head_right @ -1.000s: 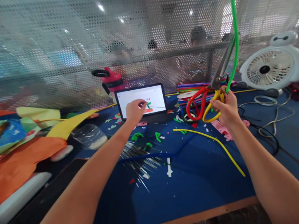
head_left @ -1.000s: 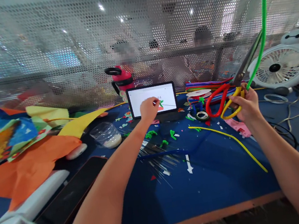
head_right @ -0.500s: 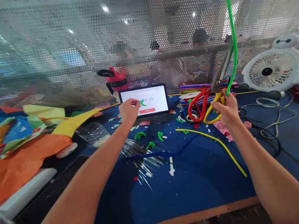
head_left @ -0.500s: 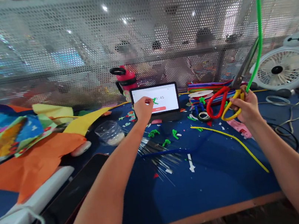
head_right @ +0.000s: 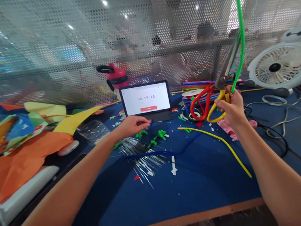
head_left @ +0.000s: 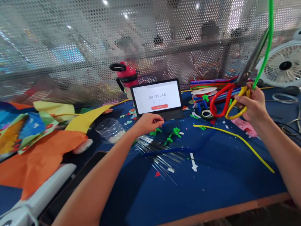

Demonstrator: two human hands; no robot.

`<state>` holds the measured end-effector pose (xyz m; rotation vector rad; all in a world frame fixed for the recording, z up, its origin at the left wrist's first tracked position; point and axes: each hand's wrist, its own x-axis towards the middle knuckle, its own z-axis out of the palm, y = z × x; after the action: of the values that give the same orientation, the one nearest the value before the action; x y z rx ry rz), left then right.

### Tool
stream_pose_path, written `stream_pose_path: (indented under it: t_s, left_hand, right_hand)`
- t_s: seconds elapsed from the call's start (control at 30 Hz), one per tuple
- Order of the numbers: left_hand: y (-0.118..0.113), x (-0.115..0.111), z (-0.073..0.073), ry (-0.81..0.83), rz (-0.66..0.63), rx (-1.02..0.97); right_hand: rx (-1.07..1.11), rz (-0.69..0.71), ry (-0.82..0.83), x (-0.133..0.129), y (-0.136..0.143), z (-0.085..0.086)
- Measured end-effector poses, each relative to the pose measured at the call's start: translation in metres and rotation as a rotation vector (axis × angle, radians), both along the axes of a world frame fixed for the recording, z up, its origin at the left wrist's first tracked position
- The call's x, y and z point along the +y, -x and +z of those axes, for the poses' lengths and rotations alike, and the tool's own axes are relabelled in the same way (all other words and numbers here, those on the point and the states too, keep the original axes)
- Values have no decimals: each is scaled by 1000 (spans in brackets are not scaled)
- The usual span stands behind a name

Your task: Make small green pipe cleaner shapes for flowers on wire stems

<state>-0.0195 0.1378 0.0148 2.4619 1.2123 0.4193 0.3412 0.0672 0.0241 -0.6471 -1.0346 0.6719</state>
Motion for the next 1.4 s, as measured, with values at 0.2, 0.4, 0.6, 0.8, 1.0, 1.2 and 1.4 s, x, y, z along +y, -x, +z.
stream_pose_path:
  t_s: [0.2,0.4,0.6,0.8,1.0,1.2,1.4]
  left_hand:
    - [30,14,5,-101,62,64]
    - [33,16,-2,30,-88,99]
    - [38,19,-4,69,-63,31]
    - [43,18,3,53,57,-139]
    - [4,-8,14,154,-36,-292]
    - [7,-2,7,48,-34,-74]
    - [20,12,-5,21,-78,45]
  right_hand:
    - [17,-10,-11,1,-1,0]
    - [25,-22,-14,3,-2,-1]
    - [15,-12,-14,3,-2,-2]
    - [14,-13,-21,2,-2,0]
    - [16,-9,-22,1,-2,1]
    - [20,-12,-30,2,-3,0]
    - [8,-15,-32,2,-3,1]
